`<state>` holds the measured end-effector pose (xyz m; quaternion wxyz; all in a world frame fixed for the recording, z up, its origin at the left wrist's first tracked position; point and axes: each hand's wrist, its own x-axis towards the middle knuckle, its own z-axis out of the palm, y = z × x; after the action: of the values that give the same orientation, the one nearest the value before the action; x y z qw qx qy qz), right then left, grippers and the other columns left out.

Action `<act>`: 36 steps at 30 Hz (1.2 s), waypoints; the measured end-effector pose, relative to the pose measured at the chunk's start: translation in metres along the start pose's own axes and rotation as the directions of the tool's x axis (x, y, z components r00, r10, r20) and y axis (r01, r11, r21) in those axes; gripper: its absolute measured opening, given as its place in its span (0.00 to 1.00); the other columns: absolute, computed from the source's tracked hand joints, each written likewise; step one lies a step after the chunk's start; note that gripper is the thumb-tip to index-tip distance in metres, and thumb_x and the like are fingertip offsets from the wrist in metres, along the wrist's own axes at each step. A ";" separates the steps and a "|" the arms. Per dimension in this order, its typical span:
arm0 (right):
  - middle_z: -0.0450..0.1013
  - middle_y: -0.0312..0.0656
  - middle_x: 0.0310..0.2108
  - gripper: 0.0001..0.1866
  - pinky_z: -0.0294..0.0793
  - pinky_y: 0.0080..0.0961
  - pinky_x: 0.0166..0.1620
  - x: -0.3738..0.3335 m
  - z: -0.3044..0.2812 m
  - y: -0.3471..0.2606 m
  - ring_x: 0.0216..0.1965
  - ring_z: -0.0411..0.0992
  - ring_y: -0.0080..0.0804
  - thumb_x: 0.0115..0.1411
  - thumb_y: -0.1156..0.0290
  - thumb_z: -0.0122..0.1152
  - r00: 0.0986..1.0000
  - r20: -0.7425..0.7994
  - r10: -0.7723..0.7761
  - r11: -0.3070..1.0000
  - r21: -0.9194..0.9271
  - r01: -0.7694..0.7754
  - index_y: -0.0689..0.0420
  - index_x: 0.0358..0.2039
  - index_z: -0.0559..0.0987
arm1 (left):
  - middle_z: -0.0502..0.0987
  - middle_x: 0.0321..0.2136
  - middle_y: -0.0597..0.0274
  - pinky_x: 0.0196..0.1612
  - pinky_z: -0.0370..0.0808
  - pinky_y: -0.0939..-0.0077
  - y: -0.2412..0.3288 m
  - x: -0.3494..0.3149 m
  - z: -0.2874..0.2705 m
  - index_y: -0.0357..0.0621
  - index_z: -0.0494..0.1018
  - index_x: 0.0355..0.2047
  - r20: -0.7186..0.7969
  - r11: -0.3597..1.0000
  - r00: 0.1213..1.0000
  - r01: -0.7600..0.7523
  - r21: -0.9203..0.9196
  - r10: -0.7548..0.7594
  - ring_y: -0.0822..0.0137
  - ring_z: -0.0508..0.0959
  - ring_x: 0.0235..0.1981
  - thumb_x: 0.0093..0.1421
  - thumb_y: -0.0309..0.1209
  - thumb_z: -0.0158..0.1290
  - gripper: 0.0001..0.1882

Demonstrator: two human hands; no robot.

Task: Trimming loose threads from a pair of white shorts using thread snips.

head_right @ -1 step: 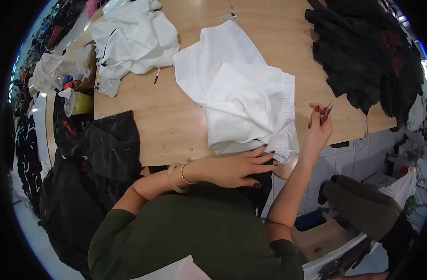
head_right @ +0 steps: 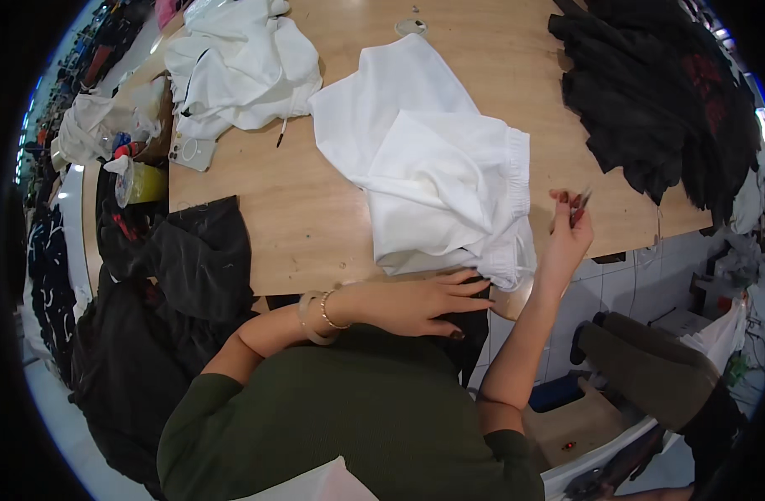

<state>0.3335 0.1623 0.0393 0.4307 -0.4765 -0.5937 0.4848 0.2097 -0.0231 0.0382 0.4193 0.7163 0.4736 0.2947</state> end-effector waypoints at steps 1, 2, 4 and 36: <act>0.73 0.34 0.30 0.09 0.64 0.15 0.36 -0.009 -0.003 -0.001 0.28 0.64 0.16 0.62 0.69 0.55 0.997 0.008 0.071 0.991 -0.111 -0.070 0.63 0.35 0.76 | 0.62 0.60 0.51 0.62 0.57 0.62 -0.001 -0.005 -0.011 0.40 0.62 0.59 0.072 0.982 0.997 0.016 -0.189 -0.003 0.53 0.57 0.63 0.61 0.34 0.51 0.26; 0.72 0.33 0.29 0.10 0.62 0.14 0.34 -0.015 -0.008 0.006 0.27 0.61 0.15 0.59 0.68 0.60 0.995 0.092 0.049 0.989 -0.143 -0.035 0.63 0.33 0.76 | 0.68 0.56 0.51 0.59 0.62 0.63 -0.002 -0.011 -0.025 0.40 0.66 0.56 0.144 0.929 0.989 0.042 -0.368 0.013 0.55 0.65 0.59 0.61 0.33 0.52 0.23; 0.71 0.32 0.28 0.10 0.61 0.14 0.33 -0.035 -0.005 -0.006 0.27 0.60 0.15 0.57 0.69 0.62 0.984 0.172 0.054 0.954 -0.298 0.000 0.63 0.33 0.76 | 0.77 0.41 0.55 0.48 0.72 0.70 -0.007 -0.037 -0.061 0.41 0.73 0.47 0.008 0.836 0.976 0.192 -0.514 -0.219 0.61 0.76 0.44 0.58 0.26 0.52 0.16; 0.71 0.39 0.33 0.17 0.42 0.07 0.17 -0.009 -0.019 -0.088 0.13 0.49 0.05 0.57 0.69 0.54 0.793 0.608 -0.046 0.966 0.230 -0.120 0.66 0.45 0.73 | 0.80 0.36 0.64 0.43 0.72 0.75 -0.008 -0.017 -0.268 0.43 0.77 0.43 -0.846 0.996 0.534 0.075 0.042 -0.004 0.74 0.76 0.38 0.57 0.26 0.52 0.13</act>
<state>0.3401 0.1503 0.1286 0.2654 -0.2471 -0.6230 0.6931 -0.0201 0.0492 0.1580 0.1189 0.4892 0.6435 0.5765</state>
